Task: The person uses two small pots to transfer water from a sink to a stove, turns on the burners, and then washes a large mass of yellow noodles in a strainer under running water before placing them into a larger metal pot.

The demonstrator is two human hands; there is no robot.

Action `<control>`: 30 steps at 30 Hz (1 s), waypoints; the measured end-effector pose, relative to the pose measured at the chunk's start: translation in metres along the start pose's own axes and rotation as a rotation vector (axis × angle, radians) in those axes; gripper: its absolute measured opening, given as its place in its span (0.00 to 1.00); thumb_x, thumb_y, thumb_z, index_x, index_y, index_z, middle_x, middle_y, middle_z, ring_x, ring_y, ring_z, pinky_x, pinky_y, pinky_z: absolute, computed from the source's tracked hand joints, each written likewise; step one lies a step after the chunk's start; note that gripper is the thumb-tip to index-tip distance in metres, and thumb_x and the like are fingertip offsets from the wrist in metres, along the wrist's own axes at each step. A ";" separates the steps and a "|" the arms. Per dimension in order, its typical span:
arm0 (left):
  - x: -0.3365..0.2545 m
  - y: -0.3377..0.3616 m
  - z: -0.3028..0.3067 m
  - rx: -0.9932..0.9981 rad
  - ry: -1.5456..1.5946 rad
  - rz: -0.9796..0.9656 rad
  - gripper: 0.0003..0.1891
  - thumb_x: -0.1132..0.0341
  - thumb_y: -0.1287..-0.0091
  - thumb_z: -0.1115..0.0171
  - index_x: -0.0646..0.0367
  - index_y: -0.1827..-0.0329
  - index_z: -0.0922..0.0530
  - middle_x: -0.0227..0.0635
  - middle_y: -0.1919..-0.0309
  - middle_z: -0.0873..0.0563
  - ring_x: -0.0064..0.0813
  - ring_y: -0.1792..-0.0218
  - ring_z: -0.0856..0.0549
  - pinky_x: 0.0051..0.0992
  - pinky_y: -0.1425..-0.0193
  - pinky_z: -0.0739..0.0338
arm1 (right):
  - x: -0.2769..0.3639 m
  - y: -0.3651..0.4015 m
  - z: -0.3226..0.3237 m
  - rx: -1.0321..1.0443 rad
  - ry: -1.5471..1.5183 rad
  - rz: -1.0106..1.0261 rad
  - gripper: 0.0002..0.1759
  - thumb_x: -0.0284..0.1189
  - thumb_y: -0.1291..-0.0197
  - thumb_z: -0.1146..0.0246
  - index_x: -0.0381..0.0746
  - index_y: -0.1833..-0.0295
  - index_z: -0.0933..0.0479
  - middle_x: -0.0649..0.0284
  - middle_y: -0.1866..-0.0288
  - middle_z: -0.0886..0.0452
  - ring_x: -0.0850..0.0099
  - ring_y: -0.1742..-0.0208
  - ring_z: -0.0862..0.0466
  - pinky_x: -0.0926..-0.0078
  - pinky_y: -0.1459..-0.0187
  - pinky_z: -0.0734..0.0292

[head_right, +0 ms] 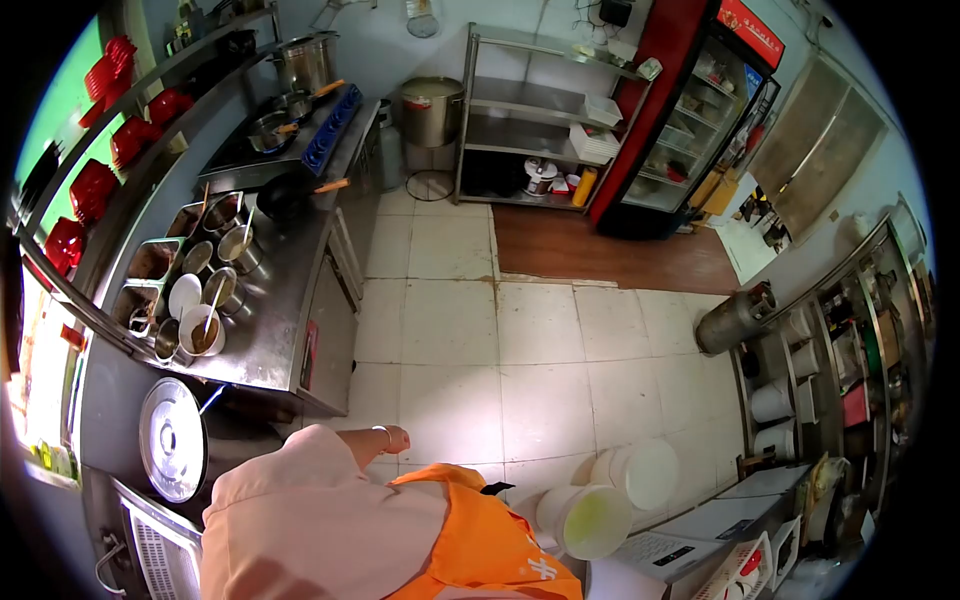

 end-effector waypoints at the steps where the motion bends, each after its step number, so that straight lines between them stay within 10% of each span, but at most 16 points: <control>1: -0.001 -0.004 -0.004 -0.035 0.000 -0.011 0.16 0.62 0.40 0.51 0.57 0.59 0.17 0.41 0.57 0.16 0.40 0.55 0.17 0.37 0.49 0.24 | -0.004 -0.003 0.002 0.010 0.007 0.007 0.24 0.46 0.43 0.48 0.39 0.54 0.20 0.51 0.58 0.17 0.56 0.55 0.18 0.61 0.54 0.25; 7: -0.072 0.042 0.020 0.111 -0.025 0.123 0.19 0.57 0.38 0.51 0.59 0.53 0.20 0.44 0.57 0.16 0.40 0.60 0.15 0.40 0.56 0.21 | -0.031 -0.022 0.020 0.061 0.063 0.080 0.24 0.47 0.43 0.48 0.39 0.54 0.20 0.51 0.58 0.17 0.56 0.55 0.18 0.61 0.54 0.25; 11: -0.097 0.020 -0.030 -0.293 0.286 0.017 0.32 0.42 0.39 0.47 0.55 0.39 0.28 0.45 0.44 0.22 0.41 0.43 0.24 0.38 0.38 0.31 | -0.047 -0.031 0.039 0.093 0.097 0.132 0.25 0.47 0.43 0.48 0.39 0.54 0.20 0.50 0.58 0.18 0.55 0.55 0.18 0.61 0.54 0.25; 13: -0.166 0.048 -0.024 0.172 0.544 -0.091 0.31 0.39 0.38 0.50 0.40 0.33 0.34 0.36 0.36 0.28 0.36 0.35 0.31 0.33 0.31 0.40 | -0.053 -0.037 0.049 0.108 0.118 0.157 0.25 0.47 0.43 0.48 0.39 0.54 0.20 0.50 0.58 0.18 0.55 0.55 0.18 0.61 0.53 0.25; 16: -0.208 0.046 -0.027 0.113 0.522 -0.161 0.30 0.40 0.38 0.49 0.42 0.35 0.32 0.37 0.38 0.27 0.37 0.36 0.30 0.33 0.32 0.38 | -0.061 -0.046 0.067 0.138 0.157 0.190 0.25 0.47 0.42 0.49 0.39 0.54 0.20 0.50 0.58 0.18 0.55 0.55 0.18 0.61 0.53 0.25; 26: -0.095 -0.029 -0.149 -0.098 0.406 0.209 0.29 0.42 0.41 0.45 0.50 0.42 0.25 0.41 0.42 0.23 0.41 0.39 0.27 0.36 0.36 0.34 | -0.092 -0.067 0.097 0.212 0.253 0.228 0.25 0.48 0.42 0.49 0.39 0.54 0.20 0.50 0.57 0.18 0.54 0.54 0.18 0.60 0.53 0.25; 30: -0.241 0.129 -0.011 -0.122 0.240 0.219 0.20 0.51 0.40 0.46 0.52 0.50 0.21 0.41 0.52 0.17 0.42 0.48 0.20 0.38 0.47 0.26 | -0.113 -0.072 0.096 0.209 0.257 0.221 0.26 0.48 0.42 0.50 0.39 0.54 0.20 0.50 0.57 0.18 0.54 0.54 0.19 0.60 0.52 0.26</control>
Point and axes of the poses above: each hand's wrist, its own y-axis away from the middle knuckle, its own z-axis out of the back of the hand, x = y × z, the point moved 5 cm from there along -y, towards the middle knuckle
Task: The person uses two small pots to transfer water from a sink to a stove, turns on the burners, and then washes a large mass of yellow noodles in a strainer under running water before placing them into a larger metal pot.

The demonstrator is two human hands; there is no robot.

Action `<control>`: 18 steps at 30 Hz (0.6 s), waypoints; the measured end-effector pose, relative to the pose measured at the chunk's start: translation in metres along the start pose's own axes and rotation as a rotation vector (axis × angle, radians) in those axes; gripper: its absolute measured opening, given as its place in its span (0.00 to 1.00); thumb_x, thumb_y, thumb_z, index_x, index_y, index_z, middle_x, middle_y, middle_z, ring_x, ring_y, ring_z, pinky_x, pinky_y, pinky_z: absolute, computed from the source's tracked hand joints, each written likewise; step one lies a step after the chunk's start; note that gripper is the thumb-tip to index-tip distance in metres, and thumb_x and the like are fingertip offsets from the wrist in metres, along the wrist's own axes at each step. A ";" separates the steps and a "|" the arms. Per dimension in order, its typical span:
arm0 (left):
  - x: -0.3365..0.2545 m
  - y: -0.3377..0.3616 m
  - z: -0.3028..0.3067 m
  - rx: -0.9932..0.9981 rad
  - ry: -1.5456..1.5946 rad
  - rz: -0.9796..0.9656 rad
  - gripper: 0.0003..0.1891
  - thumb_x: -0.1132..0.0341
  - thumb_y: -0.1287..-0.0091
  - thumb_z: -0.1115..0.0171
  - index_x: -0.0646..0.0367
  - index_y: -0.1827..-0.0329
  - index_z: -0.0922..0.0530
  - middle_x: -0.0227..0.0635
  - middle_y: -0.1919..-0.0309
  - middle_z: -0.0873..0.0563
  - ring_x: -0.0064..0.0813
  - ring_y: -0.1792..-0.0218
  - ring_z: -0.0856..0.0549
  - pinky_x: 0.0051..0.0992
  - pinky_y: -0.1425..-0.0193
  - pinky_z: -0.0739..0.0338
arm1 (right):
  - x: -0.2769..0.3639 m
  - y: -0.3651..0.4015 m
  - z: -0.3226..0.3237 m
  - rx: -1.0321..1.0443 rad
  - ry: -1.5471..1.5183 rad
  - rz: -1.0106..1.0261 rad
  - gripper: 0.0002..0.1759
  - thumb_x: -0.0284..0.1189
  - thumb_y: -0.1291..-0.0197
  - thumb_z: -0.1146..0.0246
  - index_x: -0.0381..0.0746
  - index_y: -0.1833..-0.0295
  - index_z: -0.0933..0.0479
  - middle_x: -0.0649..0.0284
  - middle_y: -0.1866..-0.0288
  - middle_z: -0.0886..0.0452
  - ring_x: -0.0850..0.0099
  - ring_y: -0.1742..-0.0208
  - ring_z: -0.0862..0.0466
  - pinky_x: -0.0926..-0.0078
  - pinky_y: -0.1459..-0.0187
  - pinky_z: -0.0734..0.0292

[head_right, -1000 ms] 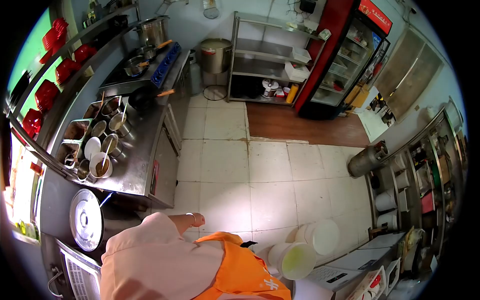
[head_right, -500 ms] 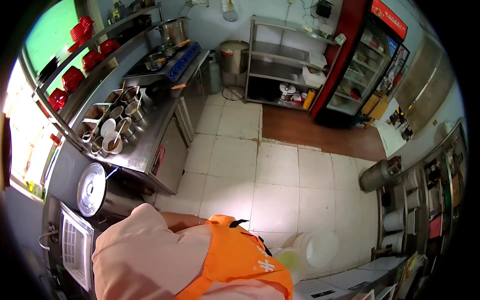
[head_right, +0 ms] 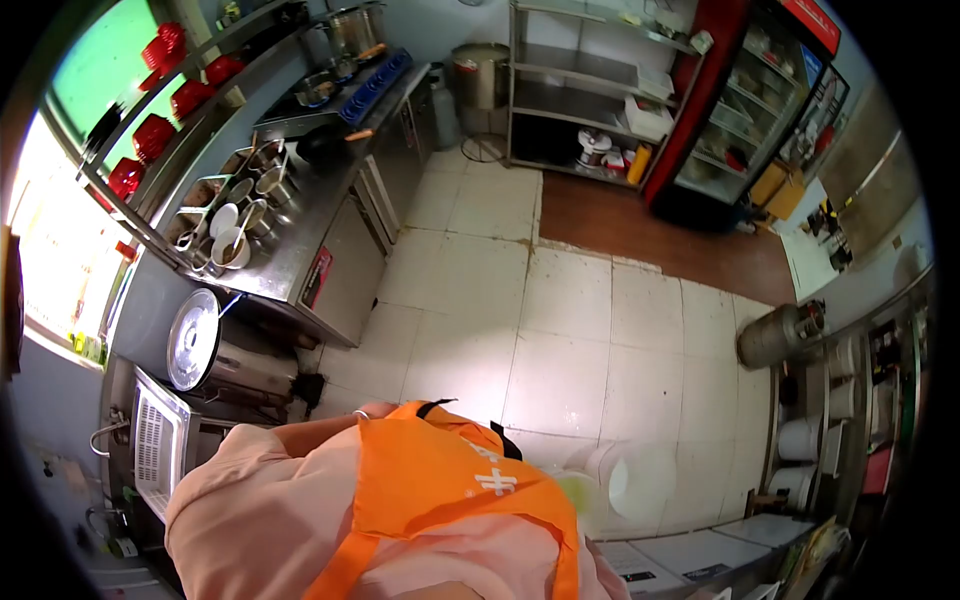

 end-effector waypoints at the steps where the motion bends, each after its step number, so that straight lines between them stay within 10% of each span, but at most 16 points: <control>1: 0.006 -0.010 -0.009 0.019 -0.008 -0.005 0.20 0.51 0.40 0.46 0.52 0.50 0.21 0.41 0.52 0.17 0.42 0.48 0.20 0.38 0.47 0.26 | -0.003 0.001 -0.001 -0.004 0.001 -0.004 0.26 0.48 0.42 0.50 0.39 0.54 0.20 0.50 0.57 0.18 0.54 0.54 0.19 0.60 0.52 0.26; 18: -0.023 -0.103 -0.034 0.045 -0.155 -0.163 0.26 0.49 0.44 0.45 0.60 0.50 0.23 0.50 0.52 0.19 0.50 0.48 0.22 0.42 0.47 0.28 | -0.022 0.094 0.072 -0.273 -0.327 -0.229 0.28 0.50 0.38 0.55 0.40 0.54 0.19 0.49 0.55 0.19 0.51 0.50 0.22 0.60 0.49 0.28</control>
Point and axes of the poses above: each hand's wrist, its own y-axis away from the middle knuckle, its own z-axis out of the back of the hand, x = y × z, the point moved 5 cm from there along -y, towards the middle knuckle
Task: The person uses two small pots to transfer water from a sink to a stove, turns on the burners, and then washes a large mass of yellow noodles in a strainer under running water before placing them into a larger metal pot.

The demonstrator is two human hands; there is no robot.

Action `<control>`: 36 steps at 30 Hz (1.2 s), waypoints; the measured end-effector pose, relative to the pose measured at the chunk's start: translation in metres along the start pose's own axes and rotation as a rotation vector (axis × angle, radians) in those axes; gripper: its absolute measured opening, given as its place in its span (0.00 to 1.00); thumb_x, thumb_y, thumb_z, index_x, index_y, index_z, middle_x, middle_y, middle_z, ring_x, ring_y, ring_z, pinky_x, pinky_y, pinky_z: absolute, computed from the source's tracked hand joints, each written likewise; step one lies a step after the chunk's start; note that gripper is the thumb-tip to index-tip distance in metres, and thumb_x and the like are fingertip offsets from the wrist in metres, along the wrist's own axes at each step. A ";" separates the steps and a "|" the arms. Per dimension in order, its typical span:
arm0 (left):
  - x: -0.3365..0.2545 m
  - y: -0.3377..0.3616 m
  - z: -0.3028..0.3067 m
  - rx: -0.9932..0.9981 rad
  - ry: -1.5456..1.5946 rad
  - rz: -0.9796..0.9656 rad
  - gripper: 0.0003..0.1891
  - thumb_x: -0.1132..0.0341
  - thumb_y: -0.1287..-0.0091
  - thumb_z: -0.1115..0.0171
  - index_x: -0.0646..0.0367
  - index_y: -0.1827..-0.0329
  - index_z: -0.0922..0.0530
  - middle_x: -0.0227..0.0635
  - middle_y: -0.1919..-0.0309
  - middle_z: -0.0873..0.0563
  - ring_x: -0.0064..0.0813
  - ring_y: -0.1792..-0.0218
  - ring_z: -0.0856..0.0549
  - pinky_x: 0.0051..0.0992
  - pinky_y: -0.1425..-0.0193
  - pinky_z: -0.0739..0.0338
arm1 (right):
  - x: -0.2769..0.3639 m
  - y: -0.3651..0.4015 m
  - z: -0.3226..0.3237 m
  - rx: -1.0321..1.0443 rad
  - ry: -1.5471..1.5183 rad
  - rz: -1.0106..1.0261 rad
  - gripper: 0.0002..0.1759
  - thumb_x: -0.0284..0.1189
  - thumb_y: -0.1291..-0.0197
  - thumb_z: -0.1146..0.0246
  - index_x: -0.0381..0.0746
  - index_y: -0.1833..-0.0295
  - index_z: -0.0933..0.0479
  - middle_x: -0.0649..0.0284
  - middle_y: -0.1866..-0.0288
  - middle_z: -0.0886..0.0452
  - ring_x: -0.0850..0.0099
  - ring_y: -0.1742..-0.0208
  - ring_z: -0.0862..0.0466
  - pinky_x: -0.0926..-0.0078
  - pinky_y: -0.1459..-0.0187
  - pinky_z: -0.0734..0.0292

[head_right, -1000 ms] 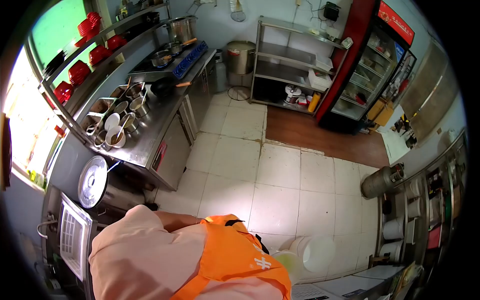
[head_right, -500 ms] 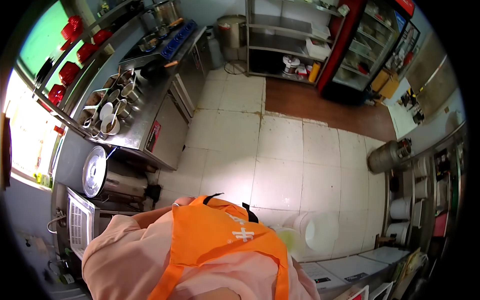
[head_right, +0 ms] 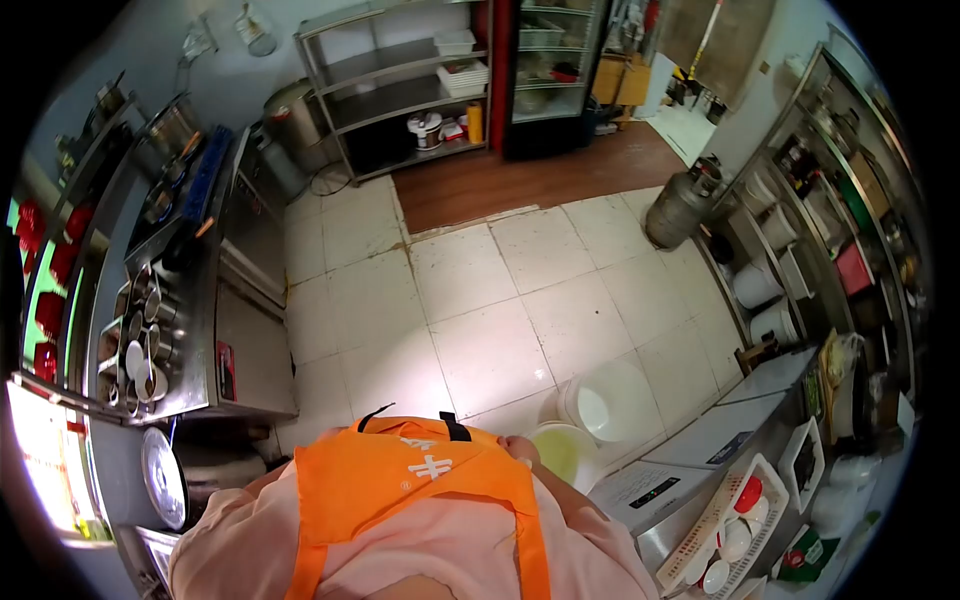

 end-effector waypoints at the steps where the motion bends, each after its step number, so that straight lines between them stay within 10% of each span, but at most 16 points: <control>1: 0.002 -0.014 -0.004 0.032 -0.062 0.009 0.26 0.49 0.44 0.45 0.58 0.49 0.23 0.49 0.52 0.19 0.50 0.48 0.22 0.42 0.47 0.27 | -0.008 -0.003 0.000 -0.011 -0.015 -0.007 0.28 0.50 0.38 0.55 0.40 0.54 0.19 0.49 0.55 0.19 0.51 0.50 0.22 0.60 0.49 0.28; 6: -0.012 -0.036 0.017 0.096 -0.158 0.187 0.26 0.47 0.45 0.43 0.52 0.47 0.23 0.44 0.51 0.18 0.48 0.49 0.20 0.41 0.49 0.27 | -0.057 -0.043 -0.050 0.224 0.195 0.094 0.25 0.48 0.41 0.50 0.42 0.48 0.23 0.54 0.47 0.21 0.57 0.47 0.21 0.62 0.48 0.28; 10: -0.037 -0.061 0.048 0.108 -0.089 -0.111 0.27 0.44 0.45 0.44 0.50 0.48 0.23 0.42 0.52 0.18 0.44 0.51 0.19 0.39 0.51 0.26 | -0.048 -0.065 -0.035 0.359 0.295 0.234 0.26 0.48 0.43 0.48 0.41 0.47 0.25 0.53 0.47 0.22 0.58 0.44 0.23 0.64 0.48 0.27; 15: -0.049 -0.124 0.097 0.197 -0.231 0.093 0.27 0.44 0.43 0.46 0.56 0.50 0.23 0.46 0.57 0.16 0.44 0.53 0.18 0.39 0.52 0.26 | -0.035 -0.109 0.017 0.300 0.270 0.058 0.26 0.48 0.42 0.49 0.41 0.47 0.25 0.52 0.47 0.22 0.57 0.44 0.23 0.63 0.48 0.27; 18: -0.006 -0.221 0.109 0.264 -0.229 -0.106 0.25 0.48 0.41 0.47 0.62 0.54 0.21 0.49 0.59 0.16 0.45 0.54 0.18 0.40 0.52 0.26 | -0.059 -0.184 0.029 0.317 0.262 0.011 0.26 0.47 0.42 0.49 0.40 0.46 0.26 0.52 0.48 0.21 0.56 0.44 0.23 0.62 0.47 0.27; 26: -0.080 -0.297 0.291 0.121 -0.171 -0.023 0.21 0.53 0.39 0.49 0.65 0.64 0.18 0.50 0.61 0.16 0.47 0.58 0.16 0.40 0.53 0.25 | -0.043 -0.357 0.137 0.123 0.275 0.066 0.25 0.46 0.42 0.48 0.39 0.49 0.23 0.50 0.52 0.19 0.54 0.49 0.20 0.61 0.48 0.26; 31: -0.117 -0.373 0.367 0.251 -0.356 -0.005 0.28 0.46 0.37 0.51 0.67 0.62 0.19 0.50 0.63 0.15 0.45 0.61 0.16 0.36 0.53 0.25 | 0.104 -0.346 0.302 -0.280 0.025 0.062 0.22 0.43 0.42 0.47 0.38 0.53 0.21 0.51 0.57 0.17 0.55 0.54 0.18 0.63 0.51 0.25; 36: -0.187 -0.452 0.408 0.183 -0.048 -0.215 0.33 0.41 0.36 0.53 0.68 0.54 0.23 0.51 0.55 0.18 0.40 0.53 0.19 0.32 0.46 0.28 | 0.089 -0.413 0.347 -0.168 -0.214 -0.070 0.20 0.41 0.42 0.48 0.38 0.54 0.21 0.53 0.61 0.17 0.57 0.58 0.18 0.65 0.54 0.24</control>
Point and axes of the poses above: each hand's wrist, its own y-axis away from the middle knuckle, its own z-axis out of the back of the hand, x = y × z, the point moved 5 cm from there along -y, towards the middle knuckle
